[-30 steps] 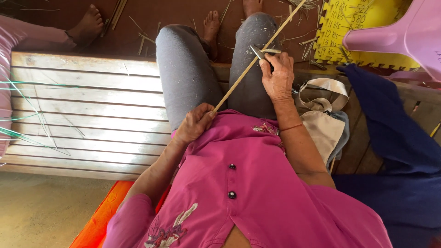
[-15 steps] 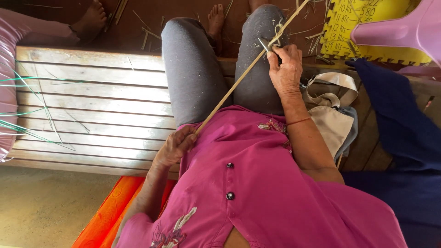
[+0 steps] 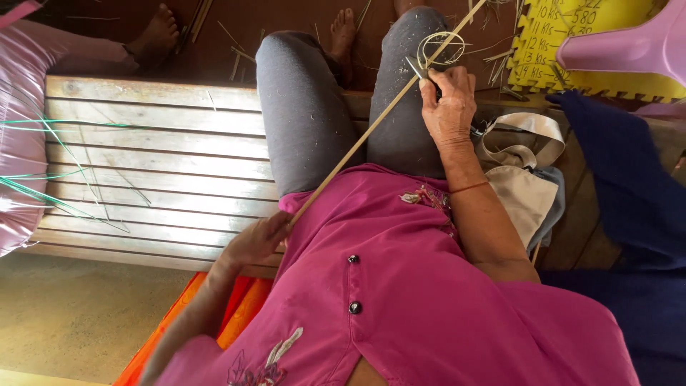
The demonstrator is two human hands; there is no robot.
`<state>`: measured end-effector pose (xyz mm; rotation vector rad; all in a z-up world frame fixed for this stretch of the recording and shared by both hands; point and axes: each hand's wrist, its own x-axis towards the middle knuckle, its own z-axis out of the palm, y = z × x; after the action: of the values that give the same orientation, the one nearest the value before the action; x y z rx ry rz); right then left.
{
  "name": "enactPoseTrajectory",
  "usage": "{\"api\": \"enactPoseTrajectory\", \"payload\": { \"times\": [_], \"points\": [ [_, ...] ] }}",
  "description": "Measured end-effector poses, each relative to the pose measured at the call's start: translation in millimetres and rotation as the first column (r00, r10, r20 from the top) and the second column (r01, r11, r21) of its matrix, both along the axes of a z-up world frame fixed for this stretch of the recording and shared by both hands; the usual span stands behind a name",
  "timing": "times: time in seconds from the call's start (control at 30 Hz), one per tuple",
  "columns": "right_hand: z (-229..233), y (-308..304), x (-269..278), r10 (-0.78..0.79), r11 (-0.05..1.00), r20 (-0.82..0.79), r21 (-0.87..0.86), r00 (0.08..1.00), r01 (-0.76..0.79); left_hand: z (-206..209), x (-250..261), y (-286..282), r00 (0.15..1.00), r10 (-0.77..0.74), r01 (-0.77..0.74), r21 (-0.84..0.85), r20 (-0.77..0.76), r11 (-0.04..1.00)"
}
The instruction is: A person uses a small knife to shave thin layers off a long strip of bamboo to smooth or thin it.
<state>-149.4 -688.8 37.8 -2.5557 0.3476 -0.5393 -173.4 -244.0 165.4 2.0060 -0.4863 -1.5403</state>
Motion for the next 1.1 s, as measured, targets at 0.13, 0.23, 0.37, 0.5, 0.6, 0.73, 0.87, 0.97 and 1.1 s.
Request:
{"api": "enactPoseTrajectory", "payload": {
  "times": [0.13,0.23,0.37,0.5,0.6,0.73,0.87,0.97,1.1],
  "points": [
    [-0.7,2.7,-0.8,-0.034,0.999,0.015,-0.015,0.999,0.034,-3.2,42.5,-77.7,0.968,-0.144,0.093,0.234,0.207,0.968],
    [2.1,2.1,0.0,-0.029,0.999,0.018,-0.019,0.999,0.029,-58.9,68.5,-129.7,0.940,-0.176,0.145,0.125,0.293,0.982],
    [-3.3,-0.3,-0.9,-0.053,0.998,-0.060,0.032,0.997,0.055,-106.3,104.5,-213.8,0.963,0.182,-0.155,-0.144,0.199,0.977],
    [6.5,1.4,-5.1,-0.059,0.991,-0.115,0.115,0.992,0.073,-156.4,109.3,-262.0,0.826,0.533,-0.556,-0.426,-0.185,0.714],
    [8.1,0.7,-3.9,-0.052,0.993,-0.164,0.100,0.985,0.069,-151.7,104.7,-258.3,0.893,0.443,-0.388,-0.372,0.072,0.843],
    [-1.8,1.4,-1.2,-0.062,0.993,-0.161,0.088,0.985,0.077,-143.9,94.9,-236.2,0.886,0.426,-0.345,-0.354,0.183,0.870],
    [-0.2,4.7,-1.3,-0.041,0.997,-0.116,0.061,0.992,0.049,-101.2,79.6,-204.1,0.906,0.352,-0.281,-0.286,0.237,0.916],
    [1.4,-1.7,2.1,-0.031,0.997,-0.051,0.064,0.998,0.034,-63.2,66.9,-174.8,0.927,0.300,-0.251,-0.222,0.225,0.942],
    [-12.5,-15.0,1.7,-0.066,0.992,-0.083,0.100,0.994,0.074,-22.5,50.7,-111.8,0.954,0.262,-0.235,-0.175,0.146,0.956]
  ]
}}
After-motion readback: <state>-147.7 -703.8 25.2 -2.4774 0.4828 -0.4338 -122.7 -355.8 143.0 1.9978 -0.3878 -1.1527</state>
